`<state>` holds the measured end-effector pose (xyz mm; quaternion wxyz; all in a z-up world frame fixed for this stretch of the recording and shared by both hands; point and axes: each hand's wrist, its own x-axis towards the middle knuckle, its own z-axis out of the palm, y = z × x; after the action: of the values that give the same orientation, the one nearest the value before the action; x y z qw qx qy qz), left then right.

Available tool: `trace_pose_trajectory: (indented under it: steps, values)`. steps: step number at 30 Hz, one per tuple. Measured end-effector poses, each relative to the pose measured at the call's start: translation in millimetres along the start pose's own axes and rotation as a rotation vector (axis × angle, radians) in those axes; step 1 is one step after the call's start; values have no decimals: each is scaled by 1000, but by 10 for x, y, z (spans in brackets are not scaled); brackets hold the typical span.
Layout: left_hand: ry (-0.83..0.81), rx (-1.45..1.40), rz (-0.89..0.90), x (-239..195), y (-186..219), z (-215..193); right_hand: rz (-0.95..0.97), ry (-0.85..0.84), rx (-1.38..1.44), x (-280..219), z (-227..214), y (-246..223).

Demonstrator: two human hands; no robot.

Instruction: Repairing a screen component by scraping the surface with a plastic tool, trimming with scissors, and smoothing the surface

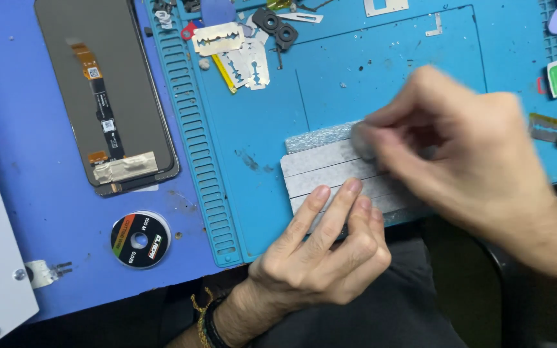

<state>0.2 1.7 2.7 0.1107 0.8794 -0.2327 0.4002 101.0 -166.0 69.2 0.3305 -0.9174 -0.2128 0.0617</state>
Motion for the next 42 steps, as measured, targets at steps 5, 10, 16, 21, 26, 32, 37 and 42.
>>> trace_pose_trajectory:
  steps: [5,10,16,21,26,32,37,42]
  values:
    - [5,-1,-11,-3,7,18,47,13,-171,-139,-230,287]
    - [7,-13,-16,10,3,4,-32,4,-56,-37,-89,13]
    - [21,-10,-21,-17,9,17,117,-1,-237,-90,-260,177]
    - [15,-3,-21,-12,24,9,154,38,-58,-45,-181,166]
    - [13,-19,8,4,13,24,-20,-53,-22,-12,-78,119]
    - [7,-26,-5,-2,16,24,284,140,42,-121,-275,300]
    - [-6,-21,40,27,3,4,-48,-35,-6,84,10,49]
    - [19,-30,9,-9,12,33,151,73,-120,-183,-384,524]
